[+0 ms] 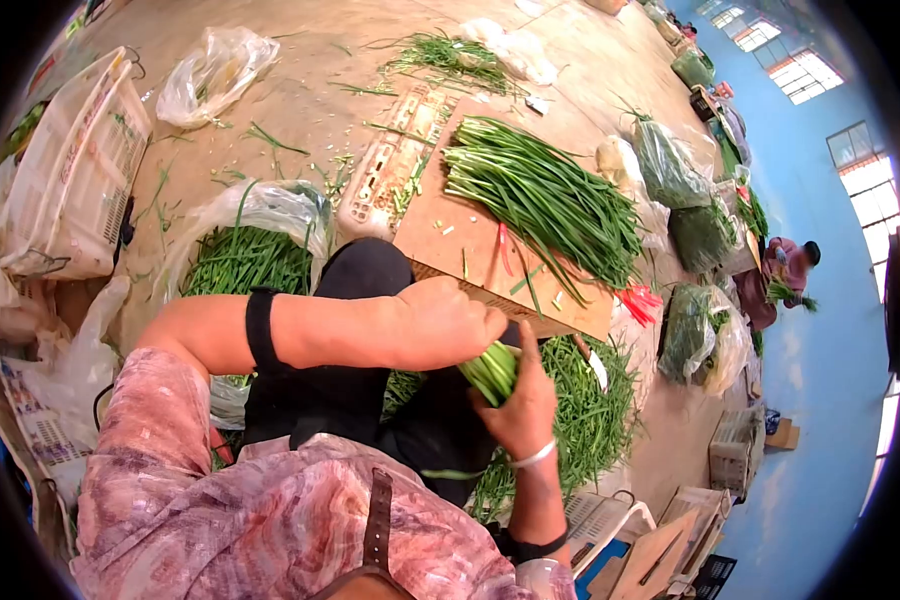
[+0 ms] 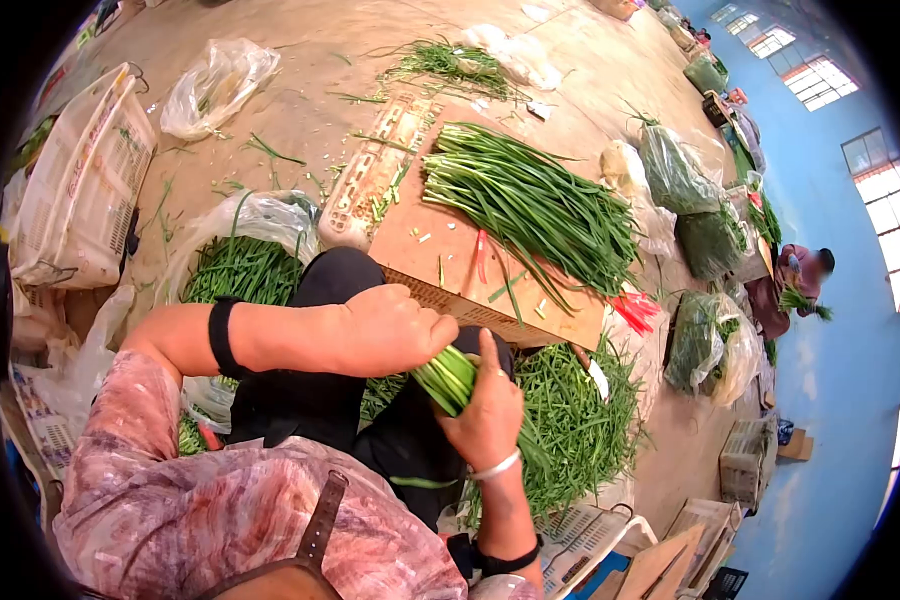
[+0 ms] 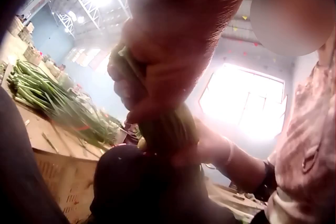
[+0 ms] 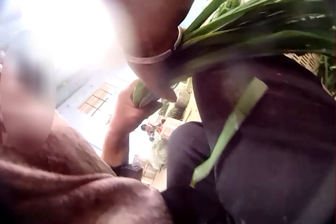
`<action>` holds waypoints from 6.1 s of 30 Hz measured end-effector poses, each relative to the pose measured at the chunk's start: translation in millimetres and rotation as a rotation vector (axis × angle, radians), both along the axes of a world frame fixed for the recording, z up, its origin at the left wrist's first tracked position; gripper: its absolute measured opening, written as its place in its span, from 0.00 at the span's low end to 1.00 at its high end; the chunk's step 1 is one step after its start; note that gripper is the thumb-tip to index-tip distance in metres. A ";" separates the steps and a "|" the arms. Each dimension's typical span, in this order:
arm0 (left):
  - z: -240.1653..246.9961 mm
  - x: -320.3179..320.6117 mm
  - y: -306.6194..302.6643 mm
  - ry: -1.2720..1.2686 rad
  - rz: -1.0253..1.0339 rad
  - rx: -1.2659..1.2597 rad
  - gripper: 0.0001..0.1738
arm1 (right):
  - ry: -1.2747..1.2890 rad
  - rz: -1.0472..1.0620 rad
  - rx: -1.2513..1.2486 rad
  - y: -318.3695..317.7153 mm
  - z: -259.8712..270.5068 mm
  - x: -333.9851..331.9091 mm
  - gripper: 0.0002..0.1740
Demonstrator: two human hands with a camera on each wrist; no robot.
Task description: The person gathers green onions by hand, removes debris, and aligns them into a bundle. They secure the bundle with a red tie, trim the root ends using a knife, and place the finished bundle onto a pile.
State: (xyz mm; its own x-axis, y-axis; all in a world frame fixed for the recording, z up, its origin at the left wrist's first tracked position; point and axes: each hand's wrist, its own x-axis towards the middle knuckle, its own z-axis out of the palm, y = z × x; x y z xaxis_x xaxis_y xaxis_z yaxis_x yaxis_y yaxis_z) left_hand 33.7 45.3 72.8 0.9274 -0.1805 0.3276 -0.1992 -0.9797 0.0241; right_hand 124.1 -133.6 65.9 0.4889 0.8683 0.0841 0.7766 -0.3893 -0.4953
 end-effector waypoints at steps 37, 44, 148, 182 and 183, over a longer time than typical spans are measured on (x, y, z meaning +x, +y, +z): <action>-77.0 216.5 193.4 0.299 0.245 -0.327 0.70 | -0.632 0.335 -0.219 231.0 -47.2 242.1 0.12; -93.1 220.3 194.9 0.423 0.180 -0.564 0.70 | -0.273 0.415 -0.030 265.8 7.9 261.4 0.30; -78.1 230.2 206.7 0.480 -0.020 -0.798 0.38 | 0.479 -0.170 0.253 233.5 -57.3 237.9 0.06; -108.8 245.2 171.2 -0.117 0.110 -1.230 0.12 | 0.026 0.147 0.516 207.8 -71.6 218.2 0.08; -114.5 246.9 168.5 -0.093 0.113 -1.132 0.12 | 0.025 0.085 0.507 209.0 -72.5 219.1 0.08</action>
State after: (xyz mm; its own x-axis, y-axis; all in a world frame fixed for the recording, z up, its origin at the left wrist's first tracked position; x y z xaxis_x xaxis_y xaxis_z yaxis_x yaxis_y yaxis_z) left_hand 280.6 213.8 -41.7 0.8832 0.3454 0.3174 -0.1582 -0.4177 0.8947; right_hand 343.1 75.4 -6.6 0.4259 0.7581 0.4939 0.7803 -0.0315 -0.6246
